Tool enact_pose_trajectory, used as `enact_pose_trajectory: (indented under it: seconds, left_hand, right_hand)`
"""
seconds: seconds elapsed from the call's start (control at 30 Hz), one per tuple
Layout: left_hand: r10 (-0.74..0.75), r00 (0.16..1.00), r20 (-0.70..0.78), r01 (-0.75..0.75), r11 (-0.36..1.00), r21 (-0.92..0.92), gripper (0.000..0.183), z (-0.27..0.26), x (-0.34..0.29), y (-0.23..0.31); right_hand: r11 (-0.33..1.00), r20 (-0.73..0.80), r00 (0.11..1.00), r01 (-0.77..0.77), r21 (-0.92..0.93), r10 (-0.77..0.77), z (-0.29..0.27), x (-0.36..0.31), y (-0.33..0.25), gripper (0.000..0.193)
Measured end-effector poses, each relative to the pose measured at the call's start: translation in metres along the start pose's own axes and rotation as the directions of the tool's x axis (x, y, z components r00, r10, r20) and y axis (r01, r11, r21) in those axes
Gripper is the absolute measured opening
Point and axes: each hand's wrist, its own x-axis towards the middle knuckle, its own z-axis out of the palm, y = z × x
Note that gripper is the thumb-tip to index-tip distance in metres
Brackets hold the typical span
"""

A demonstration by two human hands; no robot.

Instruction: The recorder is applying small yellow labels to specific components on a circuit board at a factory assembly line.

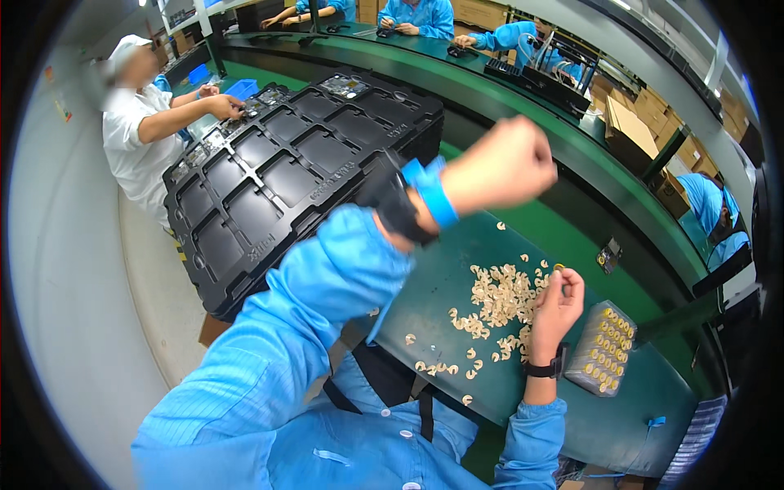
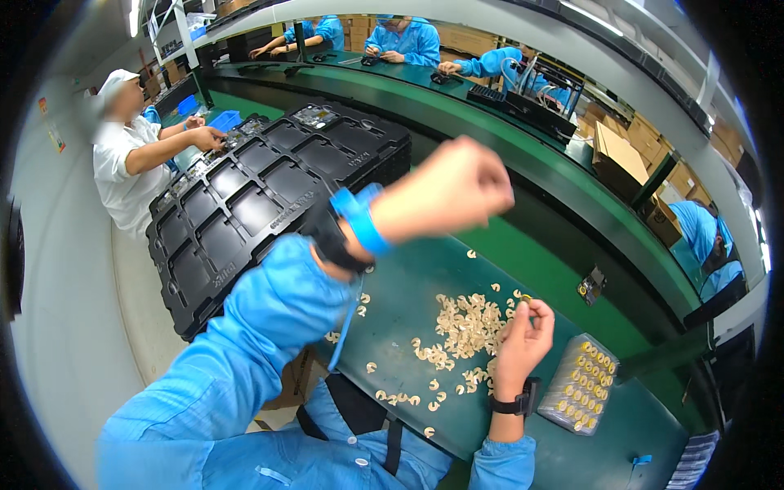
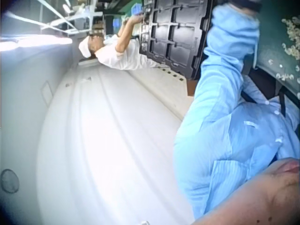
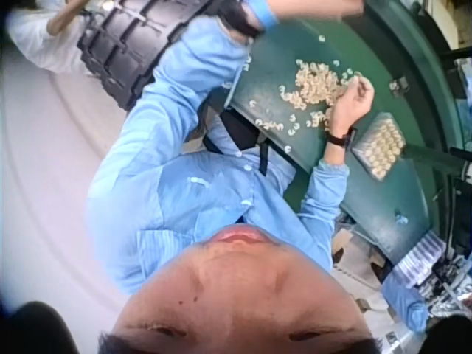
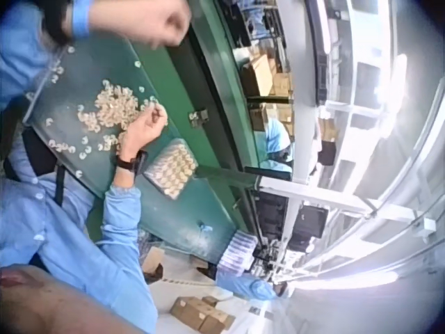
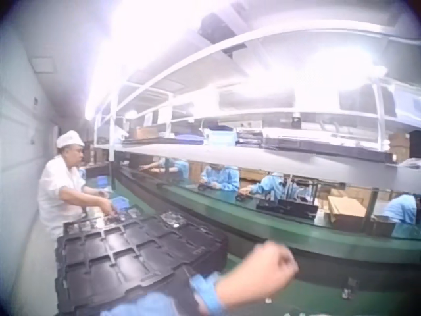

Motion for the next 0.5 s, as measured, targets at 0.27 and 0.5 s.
enact_pose_trajectory:
  seconds: [0.27, 0.5]
  left_hand:
    - [-0.175, 0.889, -0.422, 0.44, 0.575, 0.689, 0.026, -0.217, 0.078, -0.141]
    - [-0.184, 0.958, -0.219, 0.286, 0.64, 0.713, 0.044, -0.277, -0.014, -0.264]
  right_hand:
    - [0.99, 0.161, 0.978, -0.139, 0.017, 0.134, 0.017, -0.014, -0.005, 0.029]
    - [0.982, 0.245, 0.955, -0.184, 0.042, 0.168, 0.018, -0.016, -0.015, 0.034]
